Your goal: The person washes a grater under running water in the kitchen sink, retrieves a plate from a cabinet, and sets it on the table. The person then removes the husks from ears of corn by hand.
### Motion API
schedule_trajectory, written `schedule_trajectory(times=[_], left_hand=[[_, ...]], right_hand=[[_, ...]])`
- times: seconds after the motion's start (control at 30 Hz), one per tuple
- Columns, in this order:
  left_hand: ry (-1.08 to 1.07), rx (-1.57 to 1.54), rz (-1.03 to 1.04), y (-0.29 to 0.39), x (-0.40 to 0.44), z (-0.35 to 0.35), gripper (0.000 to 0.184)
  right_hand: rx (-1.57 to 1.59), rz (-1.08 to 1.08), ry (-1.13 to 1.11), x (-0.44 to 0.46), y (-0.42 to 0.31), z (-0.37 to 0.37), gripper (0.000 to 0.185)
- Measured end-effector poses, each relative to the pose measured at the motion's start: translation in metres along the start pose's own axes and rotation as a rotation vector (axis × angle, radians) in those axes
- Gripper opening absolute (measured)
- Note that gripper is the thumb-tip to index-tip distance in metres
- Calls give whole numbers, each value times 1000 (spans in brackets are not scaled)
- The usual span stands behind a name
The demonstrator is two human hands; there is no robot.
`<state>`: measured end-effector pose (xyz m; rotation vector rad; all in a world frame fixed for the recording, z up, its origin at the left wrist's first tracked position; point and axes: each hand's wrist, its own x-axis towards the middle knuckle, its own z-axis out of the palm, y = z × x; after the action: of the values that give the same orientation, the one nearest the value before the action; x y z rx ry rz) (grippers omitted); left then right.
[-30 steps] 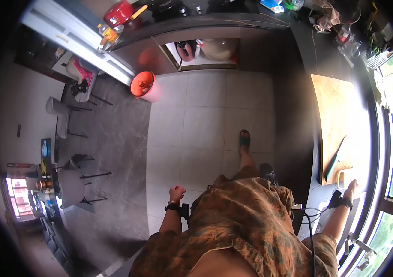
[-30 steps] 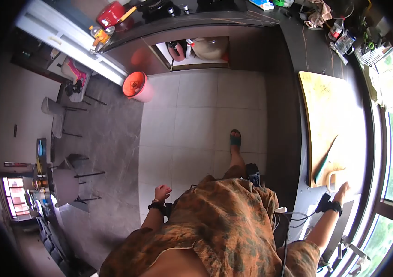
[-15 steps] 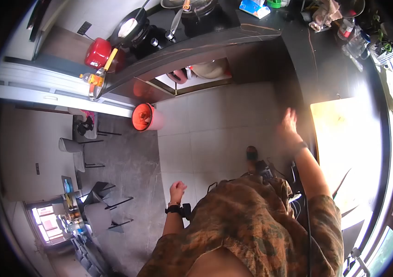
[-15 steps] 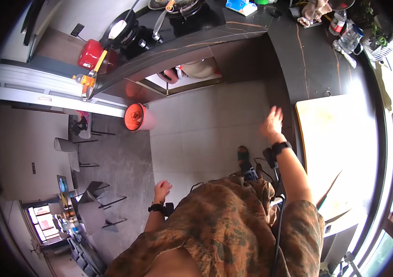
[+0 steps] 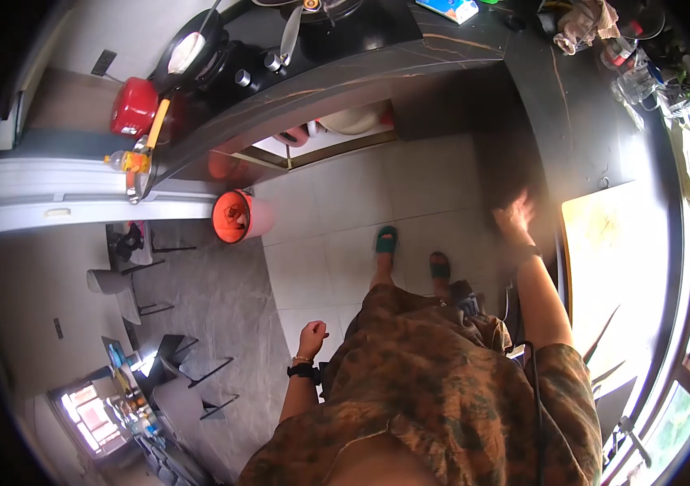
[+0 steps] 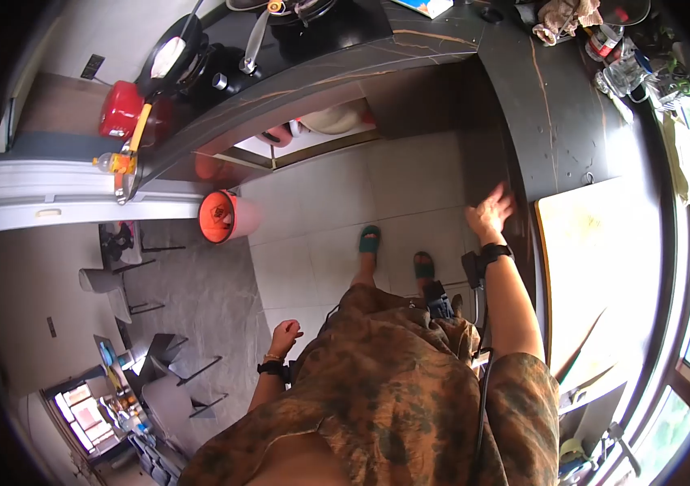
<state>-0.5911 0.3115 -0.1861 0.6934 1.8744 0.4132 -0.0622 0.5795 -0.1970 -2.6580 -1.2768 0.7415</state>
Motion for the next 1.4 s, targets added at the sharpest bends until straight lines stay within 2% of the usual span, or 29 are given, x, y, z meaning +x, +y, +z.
schedule_trajectory(times=[0.07, 0.13, 0.27, 0.3, 0.33, 0.37, 0.4, 0.43, 0.5, 0.6, 0.67, 0.7, 0.8, 0.87, 0.93, 0.97, 1.07, 1.17, 1.23, 1.3, 1.37, 1.4], left_hand=[[-47, 89, 56, 9, 33, -13, 30], [-105, 199, 132, 21, 78, -23, 30], [-261, 383, 463, 154, 149, -2, 32], [-276, 393, 584, 183, 170, 14, 33], [-263, 375, 762, 232, 170, 30, 35], [-312, 376, 709, 299, 149, 42, 39], [-296, 392, 808, 326, 163, 60, 42], [-280, 405, 908, 348, 176, 79, 45], [-276, 437, 946, 399, 183, 114, 52], [-280, 510, 993, 424, 219, 162, 54], [-68, 674, 1067, 433, 229, 183, 53], [42, 758, 1100, 438, 232, 191, 53], [143, 879, 1036, 458, 229, 192, 49], [323, 953, 1058, 457, 231, 200, 43], [431, 933, 1114, 454, 241, 207, 42], [423, 885, 1142, 453, 245, 207, 39], [507, 753, 1287, 450, 253, 208, 30], [478, 658, 1395, 445, 266, 208, 23], [483, 658, 1476, 442, 272, 205, 20], [485, 648, 1536, 440, 278, 203, 18], [512, 656, 1577, 438, 282, 204, 16], [539, 667, 1600, 438, 284, 204, 16]], right_hand=[[87, 37, 4, -11, -27, 22, 110], [176, 97, -42, -23, -71, 34, 108], [359, 150, -174, -36, -162, 42, 101], [305, -27, -180, -19, -158, 88, 93], [582, -160, -272, -23, -157, 103, 85], [866, -269, -407, -29, -156, 118, 78], [1492, -320, -606, -64, -172, 85, 71], [1145, -458, -524, -81, -196, 55, 60], [878, -410, -496, -107, -231, -16, 43], [772, -516, -441, -81, -190, -20, 46], [686, -330, -335, -55, -153, -21, 37], [763, -239, -309, -37, -130, -15, 36], [993, 58, -242, 5, -78, -9, 32], [1058, 173, -196, 35, -55, -2, 32], [1233, 139, -128, 67, -29, 17, 34], [1310, 225, -83, 90, -12, 33, 34], [1455, 178, 97, 160, 41, 83, 35], [1428, 79, 357, 205, 47, 88, 35], [1085, 23, 466, 238, 77, 104, 35], [1163, -59, 570, 287, 136, 124, 35], [1675, -198, 659, 341, 215, 162, 34], [1391, -130, 658, 343, 220, 161, 34]])
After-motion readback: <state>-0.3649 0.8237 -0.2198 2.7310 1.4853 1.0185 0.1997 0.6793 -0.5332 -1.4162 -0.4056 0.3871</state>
